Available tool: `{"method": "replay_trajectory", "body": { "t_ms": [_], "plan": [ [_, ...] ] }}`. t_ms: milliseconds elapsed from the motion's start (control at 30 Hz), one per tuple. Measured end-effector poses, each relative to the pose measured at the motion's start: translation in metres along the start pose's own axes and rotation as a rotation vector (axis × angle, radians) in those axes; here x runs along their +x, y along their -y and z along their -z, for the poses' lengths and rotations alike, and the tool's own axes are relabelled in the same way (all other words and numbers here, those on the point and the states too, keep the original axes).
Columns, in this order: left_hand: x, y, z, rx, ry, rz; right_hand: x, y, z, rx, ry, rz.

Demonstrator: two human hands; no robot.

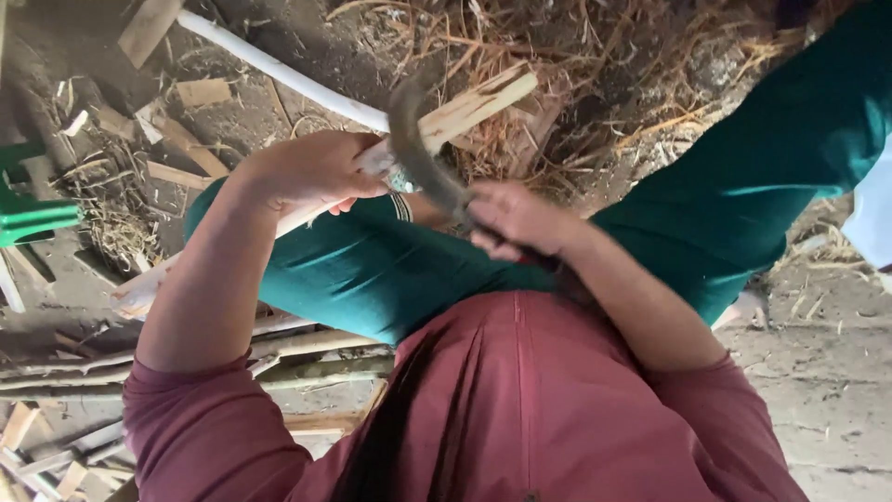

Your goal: The person sits on the ground and uses a curved blade to shave and shape a piece of light-colored wood. They repeatedly rotate the wood and scrape its surface to remove thin layers, creating wood shavings that fall to the floor.

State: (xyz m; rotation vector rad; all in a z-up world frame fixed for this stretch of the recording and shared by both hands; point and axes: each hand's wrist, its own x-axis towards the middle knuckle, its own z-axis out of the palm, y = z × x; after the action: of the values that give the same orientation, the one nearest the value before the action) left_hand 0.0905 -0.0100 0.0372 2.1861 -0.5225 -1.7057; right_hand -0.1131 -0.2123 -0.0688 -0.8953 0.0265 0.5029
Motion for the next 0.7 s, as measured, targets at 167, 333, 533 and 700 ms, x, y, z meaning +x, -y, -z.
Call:
{"method": "replay_trajectory", "body": {
  "t_ms": [167,333,533,700],
  "plan": [
    [0.001,-0.006,-0.001,0.065,0.001,0.028,-0.010,-0.011,0.072,0.089,-0.308,-0.007],
    [-0.006,-0.010,-0.001,0.118,-0.052,0.034,-0.005,0.009,0.018,0.078,-0.329,-0.014],
    [-0.012,-0.011,-0.003,0.228,-0.032,0.050,-0.024,0.024,0.066,-0.314,-0.511,-0.121],
    [-0.015,-0.012,-0.005,0.162,-0.098,0.035,-0.082,0.018,0.128,0.030,-0.847,0.026]
  ]
}}
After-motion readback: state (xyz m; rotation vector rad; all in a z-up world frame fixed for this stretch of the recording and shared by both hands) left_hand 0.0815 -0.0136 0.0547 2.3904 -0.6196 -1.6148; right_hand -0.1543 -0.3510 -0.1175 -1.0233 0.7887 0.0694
